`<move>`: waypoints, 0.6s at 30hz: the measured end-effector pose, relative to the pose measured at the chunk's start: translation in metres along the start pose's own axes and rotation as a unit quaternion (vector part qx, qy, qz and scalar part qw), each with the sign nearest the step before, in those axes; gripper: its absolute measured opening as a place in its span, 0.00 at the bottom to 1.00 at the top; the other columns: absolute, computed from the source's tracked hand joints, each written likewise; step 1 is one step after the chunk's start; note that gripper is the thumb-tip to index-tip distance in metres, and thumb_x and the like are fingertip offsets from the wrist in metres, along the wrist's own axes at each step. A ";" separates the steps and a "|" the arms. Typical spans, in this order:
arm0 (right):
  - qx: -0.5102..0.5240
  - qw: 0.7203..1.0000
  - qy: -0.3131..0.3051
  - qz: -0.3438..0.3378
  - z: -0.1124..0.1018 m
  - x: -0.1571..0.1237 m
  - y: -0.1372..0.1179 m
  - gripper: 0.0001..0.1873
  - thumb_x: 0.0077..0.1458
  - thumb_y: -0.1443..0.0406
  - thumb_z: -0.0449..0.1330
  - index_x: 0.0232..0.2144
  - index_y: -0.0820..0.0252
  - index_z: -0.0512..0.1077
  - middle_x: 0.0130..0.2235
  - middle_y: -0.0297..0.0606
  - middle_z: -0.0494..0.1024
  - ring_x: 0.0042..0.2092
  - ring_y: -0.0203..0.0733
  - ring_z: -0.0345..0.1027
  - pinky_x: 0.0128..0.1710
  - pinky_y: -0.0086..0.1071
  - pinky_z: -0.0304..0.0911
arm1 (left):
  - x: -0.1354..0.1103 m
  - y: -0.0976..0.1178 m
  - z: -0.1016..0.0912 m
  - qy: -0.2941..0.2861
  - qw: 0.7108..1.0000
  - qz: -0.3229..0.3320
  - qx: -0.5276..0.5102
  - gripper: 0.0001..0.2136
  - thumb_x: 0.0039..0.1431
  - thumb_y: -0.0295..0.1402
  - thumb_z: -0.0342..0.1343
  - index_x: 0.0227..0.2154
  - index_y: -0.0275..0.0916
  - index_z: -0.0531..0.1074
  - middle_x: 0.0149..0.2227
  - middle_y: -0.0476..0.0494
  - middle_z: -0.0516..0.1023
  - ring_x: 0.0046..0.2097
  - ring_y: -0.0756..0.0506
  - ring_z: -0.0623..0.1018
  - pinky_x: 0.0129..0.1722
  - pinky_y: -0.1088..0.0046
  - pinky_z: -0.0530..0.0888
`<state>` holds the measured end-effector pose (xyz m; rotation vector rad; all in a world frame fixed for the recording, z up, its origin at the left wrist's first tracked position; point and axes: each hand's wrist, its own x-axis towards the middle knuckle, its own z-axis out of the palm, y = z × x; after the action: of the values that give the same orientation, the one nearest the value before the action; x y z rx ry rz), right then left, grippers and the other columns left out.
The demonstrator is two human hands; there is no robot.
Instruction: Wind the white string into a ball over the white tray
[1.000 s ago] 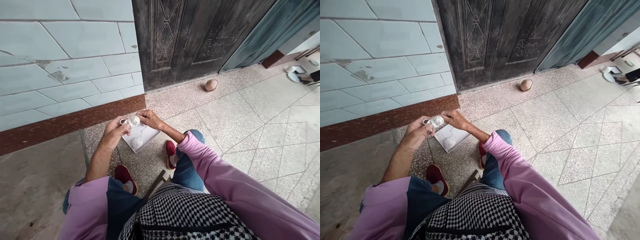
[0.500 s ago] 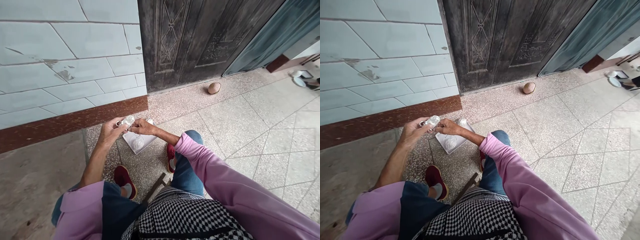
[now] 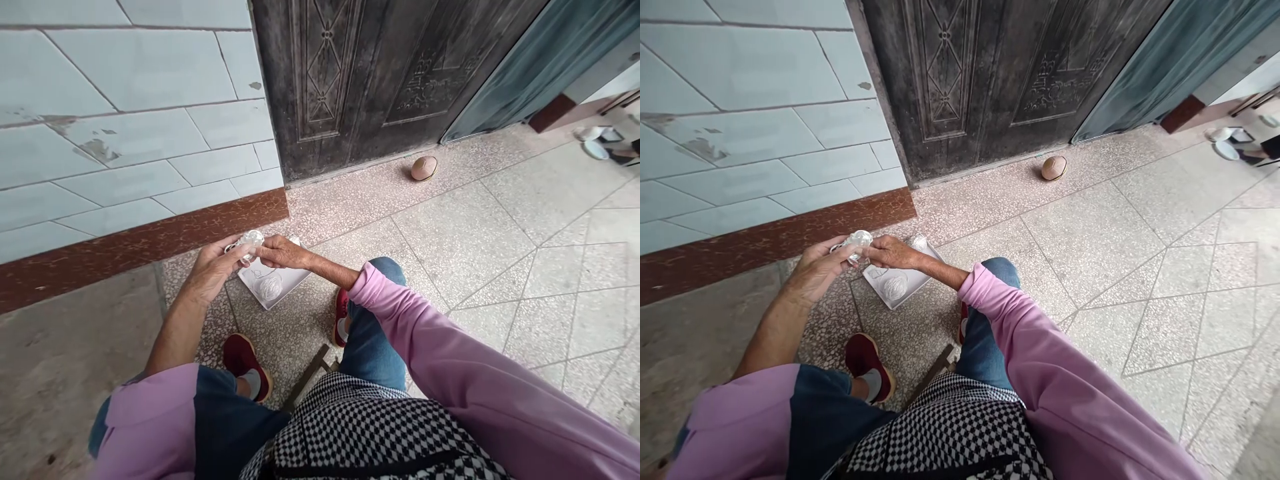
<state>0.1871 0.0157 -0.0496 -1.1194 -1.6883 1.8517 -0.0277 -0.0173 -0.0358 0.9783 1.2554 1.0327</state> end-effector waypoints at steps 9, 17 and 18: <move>-0.072 0.997 0.024 -0.030 -0.013 -0.007 0.011 0.34 0.95 0.54 0.69 0.31 0.62 0.75 0.26 0.28 0.72 0.30 0.34 0.65 0.39 0.29 0.61 | 0.007 -0.005 0.013 -0.021 0.991 0.043 0.122 0.34 0.51 0.66 0.86 0.38 0.39 0.87 0.39 0.36 0.89 0.37 0.40 0.81 0.34 0.66 0.77; -0.164 0.978 -0.035 -0.122 -0.004 -0.012 -0.008 0.16 0.85 0.74 0.69 0.39 0.60 0.80 0.35 0.32 0.78 0.40 0.41 0.73 0.48 0.33 0.62 | -0.006 0.003 -0.019 0.060 0.949 0.078 0.300 0.18 0.62 0.52 0.76 0.33 0.45 0.79 0.23 0.50 0.76 0.27 0.38 0.78 0.33 0.65 0.69; -0.178 0.976 -0.025 -0.125 -0.005 -0.012 -0.011 0.17 0.85 0.74 0.69 0.38 0.60 0.78 0.36 0.33 0.79 0.42 0.41 0.73 0.49 0.33 0.61 | -0.009 0.001 -0.018 0.049 0.948 0.085 0.303 0.18 0.62 0.51 0.76 0.31 0.46 0.78 0.22 0.50 0.75 0.27 0.38 0.78 0.33 0.65 0.69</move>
<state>0.1959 0.0127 -0.0359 -0.9372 -2.1392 1.4726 -0.0458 -0.0257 -0.0336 1.5401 1.6397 0.8399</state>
